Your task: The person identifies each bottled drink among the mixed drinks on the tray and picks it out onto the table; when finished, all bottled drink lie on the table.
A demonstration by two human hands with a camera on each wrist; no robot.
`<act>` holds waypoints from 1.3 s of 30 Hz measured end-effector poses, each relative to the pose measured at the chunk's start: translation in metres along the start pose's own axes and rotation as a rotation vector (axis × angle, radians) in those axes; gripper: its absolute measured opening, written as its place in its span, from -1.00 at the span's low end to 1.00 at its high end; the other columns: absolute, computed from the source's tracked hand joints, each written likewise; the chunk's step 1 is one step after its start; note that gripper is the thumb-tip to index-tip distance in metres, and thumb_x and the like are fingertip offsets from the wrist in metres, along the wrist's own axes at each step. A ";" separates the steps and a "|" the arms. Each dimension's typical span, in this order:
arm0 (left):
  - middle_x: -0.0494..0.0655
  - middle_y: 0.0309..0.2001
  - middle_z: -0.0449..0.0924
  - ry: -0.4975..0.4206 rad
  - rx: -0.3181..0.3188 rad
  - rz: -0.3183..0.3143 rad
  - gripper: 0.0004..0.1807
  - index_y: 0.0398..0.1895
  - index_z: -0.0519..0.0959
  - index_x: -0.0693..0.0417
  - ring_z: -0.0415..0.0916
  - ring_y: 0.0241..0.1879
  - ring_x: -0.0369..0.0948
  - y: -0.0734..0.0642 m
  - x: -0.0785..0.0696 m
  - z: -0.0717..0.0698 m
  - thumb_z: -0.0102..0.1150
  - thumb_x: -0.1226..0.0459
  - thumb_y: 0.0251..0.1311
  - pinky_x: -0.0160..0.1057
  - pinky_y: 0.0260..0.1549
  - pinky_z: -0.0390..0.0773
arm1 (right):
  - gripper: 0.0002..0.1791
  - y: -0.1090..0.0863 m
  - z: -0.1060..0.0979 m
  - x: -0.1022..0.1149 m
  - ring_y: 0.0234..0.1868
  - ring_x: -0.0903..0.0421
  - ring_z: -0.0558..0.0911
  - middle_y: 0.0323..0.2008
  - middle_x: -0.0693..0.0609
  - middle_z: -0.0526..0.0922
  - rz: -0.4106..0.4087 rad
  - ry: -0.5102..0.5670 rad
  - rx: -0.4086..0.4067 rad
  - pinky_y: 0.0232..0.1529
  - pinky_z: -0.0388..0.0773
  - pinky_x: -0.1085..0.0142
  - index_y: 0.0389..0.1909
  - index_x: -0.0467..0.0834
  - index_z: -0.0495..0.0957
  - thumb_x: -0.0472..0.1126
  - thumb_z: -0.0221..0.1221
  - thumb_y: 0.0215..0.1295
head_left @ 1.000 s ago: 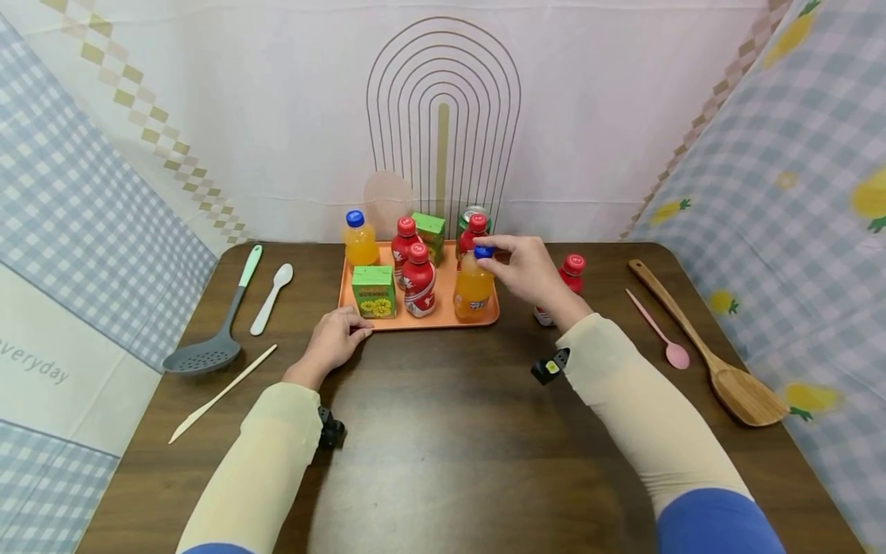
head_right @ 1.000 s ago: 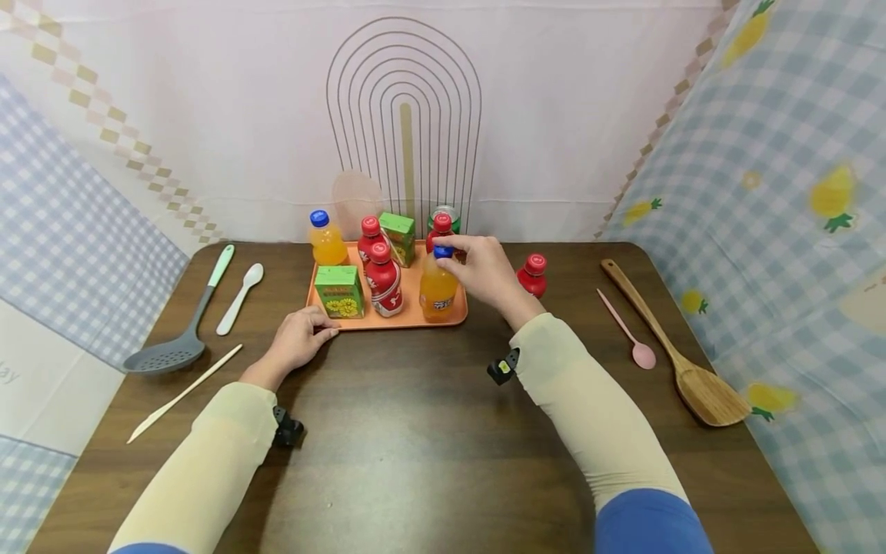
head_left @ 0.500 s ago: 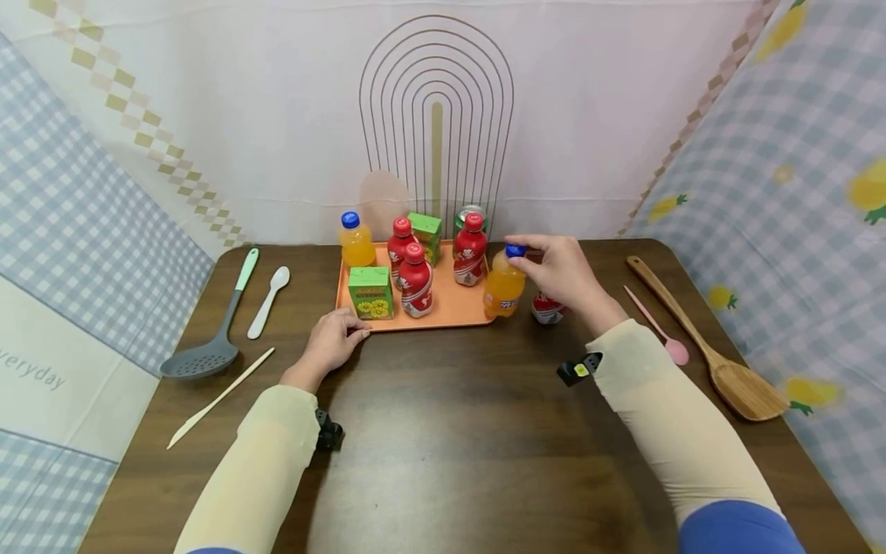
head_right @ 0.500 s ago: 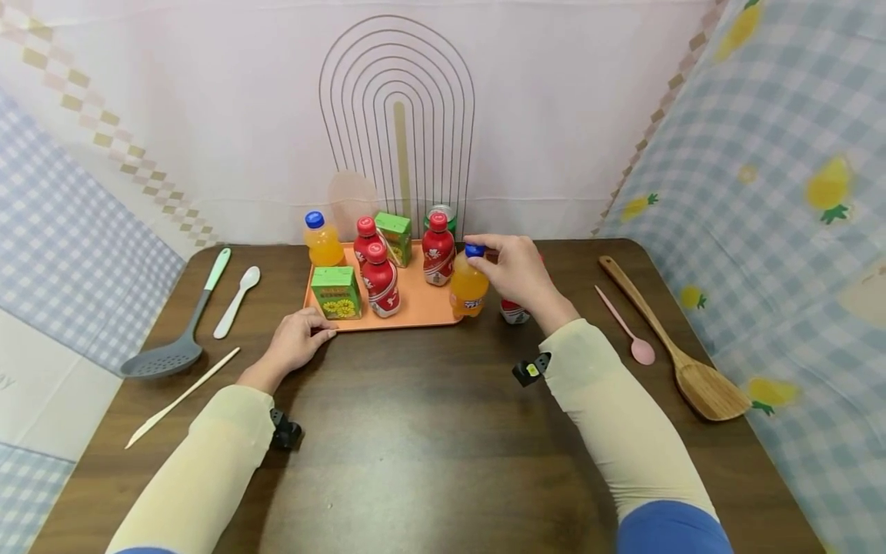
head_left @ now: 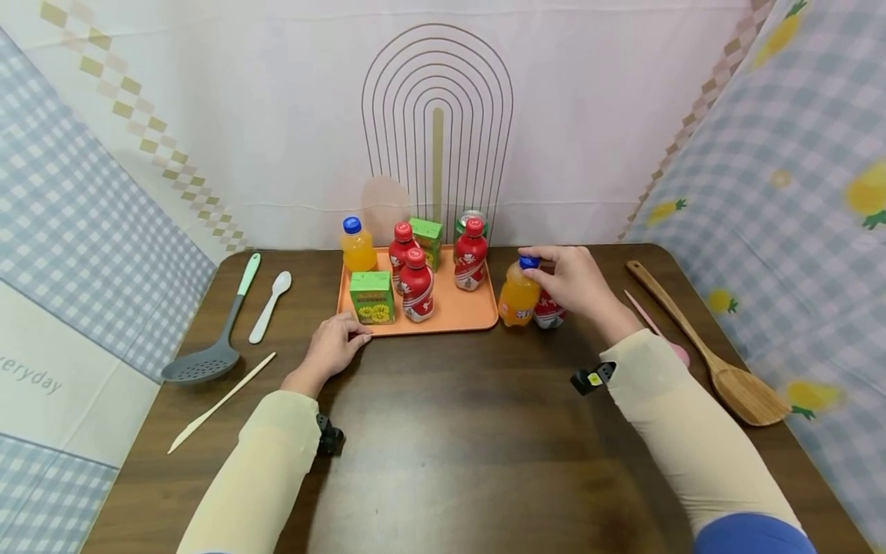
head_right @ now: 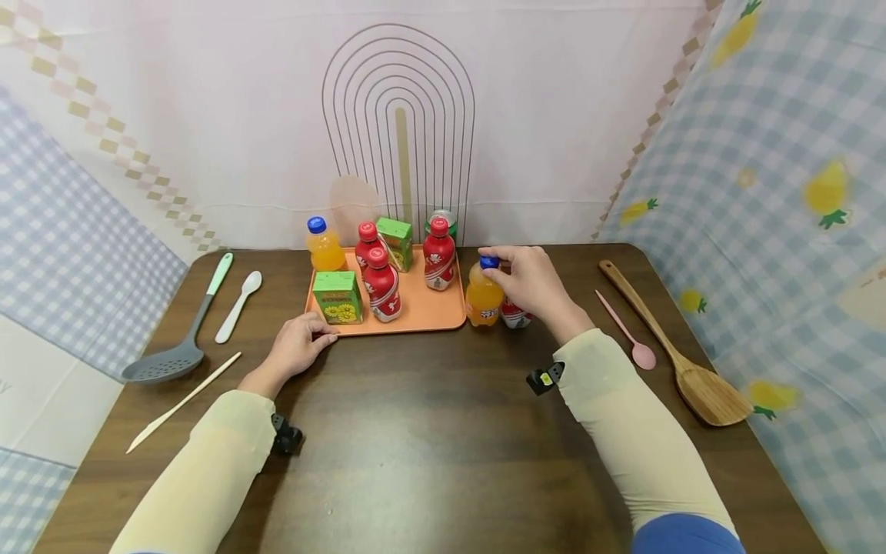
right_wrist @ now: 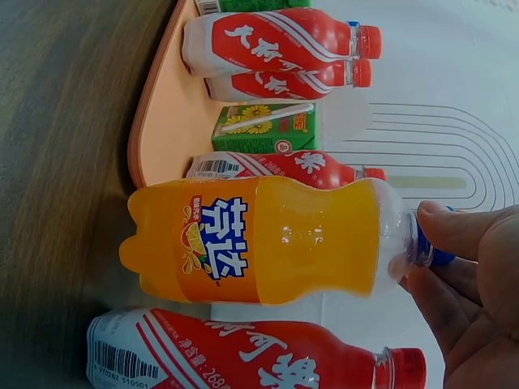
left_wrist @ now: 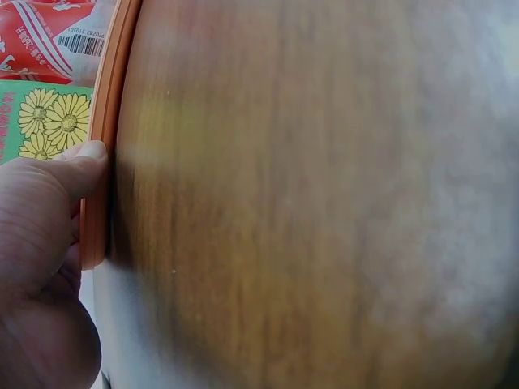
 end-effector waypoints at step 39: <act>-0.18 -0.41 0.49 -0.003 -0.002 -0.008 -0.91 -0.35 0.75 0.05 0.46 -0.34 -0.16 0.000 -0.001 0.000 0.29 0.26 0.20 -0.14 -0.29 0.41 | -0.63 -0.005 0.000 -0.010 -0.03 -0.09 0.63 0.03 -0.11 0.63 0.038 -0.066 0.078 -0.07 0.56 0.06 0.09 -0.08 0.62 -0.24 0.28 0.24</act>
Point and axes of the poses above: each hand's wrist, its own y-axis towards the middle knuckle, its own z-axis out of the palm, x = y × z, the point moved 1 cm from there along y, towards the middle knuckle
